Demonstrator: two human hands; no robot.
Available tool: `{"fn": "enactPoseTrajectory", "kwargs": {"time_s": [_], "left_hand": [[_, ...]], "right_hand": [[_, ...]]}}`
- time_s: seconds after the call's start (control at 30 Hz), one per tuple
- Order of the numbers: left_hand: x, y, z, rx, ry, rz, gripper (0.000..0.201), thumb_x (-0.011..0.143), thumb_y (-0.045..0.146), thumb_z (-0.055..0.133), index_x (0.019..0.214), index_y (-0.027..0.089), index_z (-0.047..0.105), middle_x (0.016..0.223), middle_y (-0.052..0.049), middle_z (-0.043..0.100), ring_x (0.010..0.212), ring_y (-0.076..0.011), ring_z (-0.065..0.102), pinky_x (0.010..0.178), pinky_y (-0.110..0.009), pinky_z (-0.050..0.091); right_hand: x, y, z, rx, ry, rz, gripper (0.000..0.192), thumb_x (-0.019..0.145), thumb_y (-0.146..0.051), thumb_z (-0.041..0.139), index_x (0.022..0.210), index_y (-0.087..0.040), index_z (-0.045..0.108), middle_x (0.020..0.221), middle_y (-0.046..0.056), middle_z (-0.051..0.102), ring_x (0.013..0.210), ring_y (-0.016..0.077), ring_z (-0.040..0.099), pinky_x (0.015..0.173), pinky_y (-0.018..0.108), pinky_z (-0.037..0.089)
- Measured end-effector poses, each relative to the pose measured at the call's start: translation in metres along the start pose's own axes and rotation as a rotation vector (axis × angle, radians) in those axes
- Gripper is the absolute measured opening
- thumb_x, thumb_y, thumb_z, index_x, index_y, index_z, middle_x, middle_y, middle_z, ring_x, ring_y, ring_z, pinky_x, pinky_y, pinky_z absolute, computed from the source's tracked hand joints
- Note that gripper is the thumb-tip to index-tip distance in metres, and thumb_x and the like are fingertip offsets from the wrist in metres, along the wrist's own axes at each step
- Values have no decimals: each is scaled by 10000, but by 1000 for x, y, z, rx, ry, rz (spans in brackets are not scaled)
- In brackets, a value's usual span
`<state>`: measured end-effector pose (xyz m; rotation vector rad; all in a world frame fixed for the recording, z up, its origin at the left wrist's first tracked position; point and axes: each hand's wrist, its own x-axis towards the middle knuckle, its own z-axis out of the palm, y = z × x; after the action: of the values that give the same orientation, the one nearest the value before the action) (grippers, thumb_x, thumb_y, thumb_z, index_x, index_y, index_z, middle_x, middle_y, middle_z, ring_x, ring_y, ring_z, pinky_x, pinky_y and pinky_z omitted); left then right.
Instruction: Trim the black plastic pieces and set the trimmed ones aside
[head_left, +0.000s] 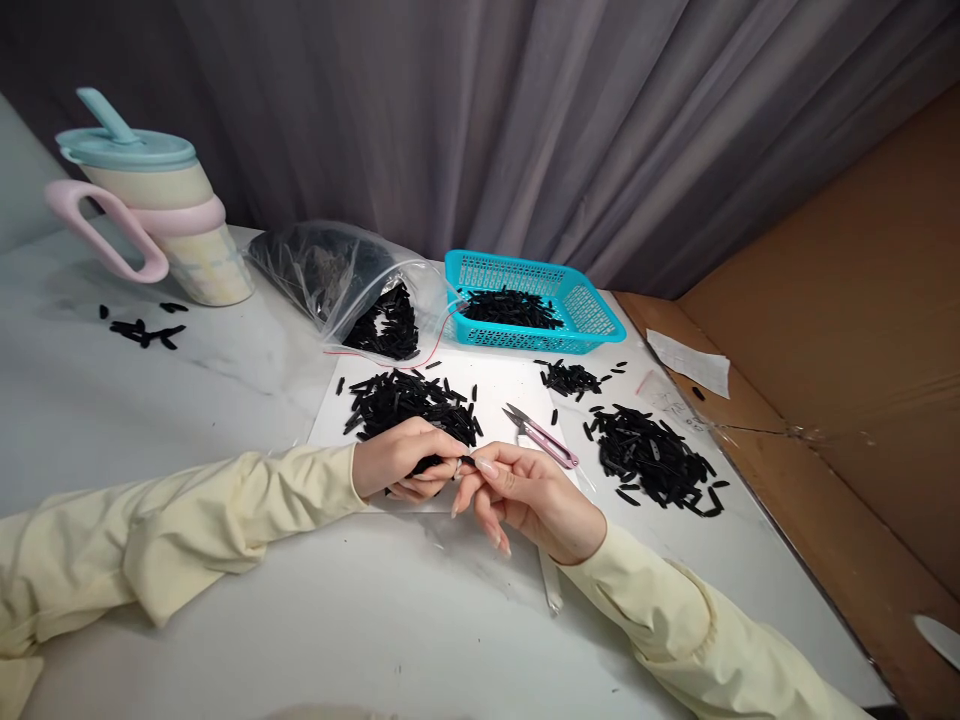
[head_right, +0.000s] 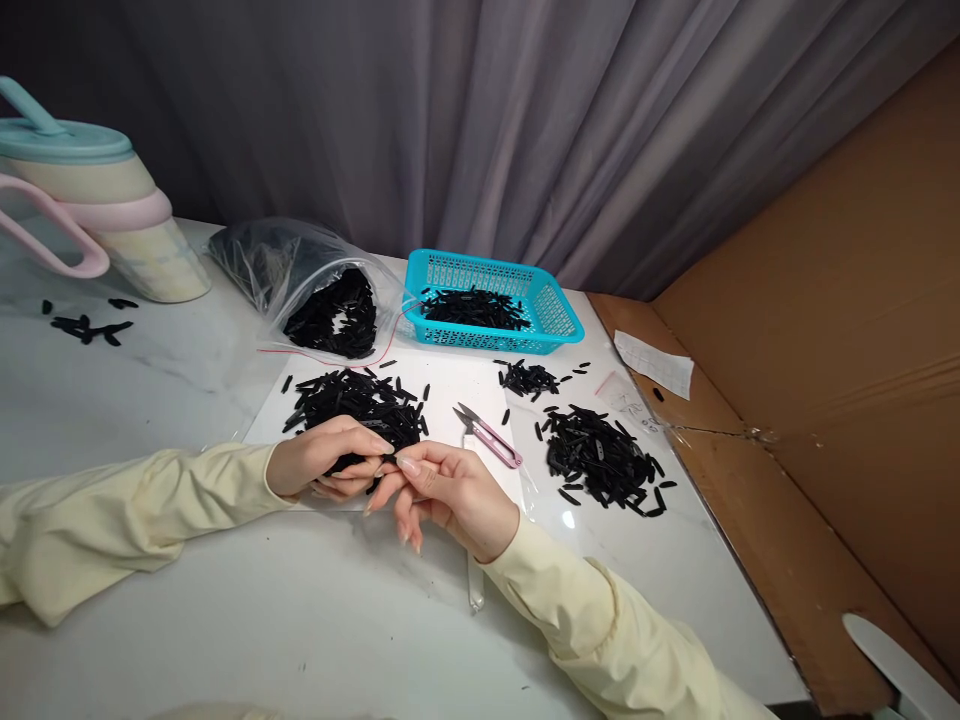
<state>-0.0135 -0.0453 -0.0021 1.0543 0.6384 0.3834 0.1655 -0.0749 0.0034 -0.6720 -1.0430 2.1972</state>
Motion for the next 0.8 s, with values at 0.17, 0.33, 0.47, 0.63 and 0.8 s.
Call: {"fn": "enactPoseTrajectory", "kwargs": {"time_s": [0.17, 0.33, 0.47, 0.63, 0.8], "left_hand": [[-2, 0, 0, -9, 0, 18, 377, 771, 306, 436, 434, 171, 335, 319, 59, 270, 279, -30, 171, 292, -163, 141], [-2, 2, 1, -2, -3, 14, 364, 744, 297, 464, 429, 170, 334, 324, 59, 275, 278, -28, 178, 291, -163, 145], [-2, 2, 2, 1, 0, 13, 358, 732, 293, 471, 426, 171, 333, 326, 58, 273, 278, -30, 182, 288, -165, 143], [-2, 2, 1, -6, 8, 9, 357, 734, 285, 465, 422, 170, 334, 325, 55, 263, 280, -32, 184, 290, -165, 146], [-2, 0, -2, -11, -25, 11, 378, 752, 286, 430, 403, 167, 349, 312, 42, 259, 270, -40, 178, 281, -176, 136]], "right_hand": [[-1, -2, 0, -10, 18, 2, 165, 824, -256, 599, 795, -107, 537, 757, 87, 680, 447, 80, 568, 377, 161, 446], [-2, -4, 1, -21, 28, 11, 178, 802, -255, 625, 791, -103, 532, 778, 104, 687, 454, 89, 580, 382, 168, 449], [-2, -3, -1, -30, 22, 11, 185, 793, -263, 633, 793, -103, 541, 791, 110, 690, 459, 95, 588, 385, 176, 453], [-2, -4, -2, -36, 9, 6, 184, 791, -264, 635, 806, -103, 548, 808, 115, 691, 470, 97, 591, 390, 180, 454], [-2, -4, -1, -63, 18, 13, 188, 800, -278, 625, 819, -104, 556, 797, 103, 688, 466, 96, 583, 390, 188, 453]]}}
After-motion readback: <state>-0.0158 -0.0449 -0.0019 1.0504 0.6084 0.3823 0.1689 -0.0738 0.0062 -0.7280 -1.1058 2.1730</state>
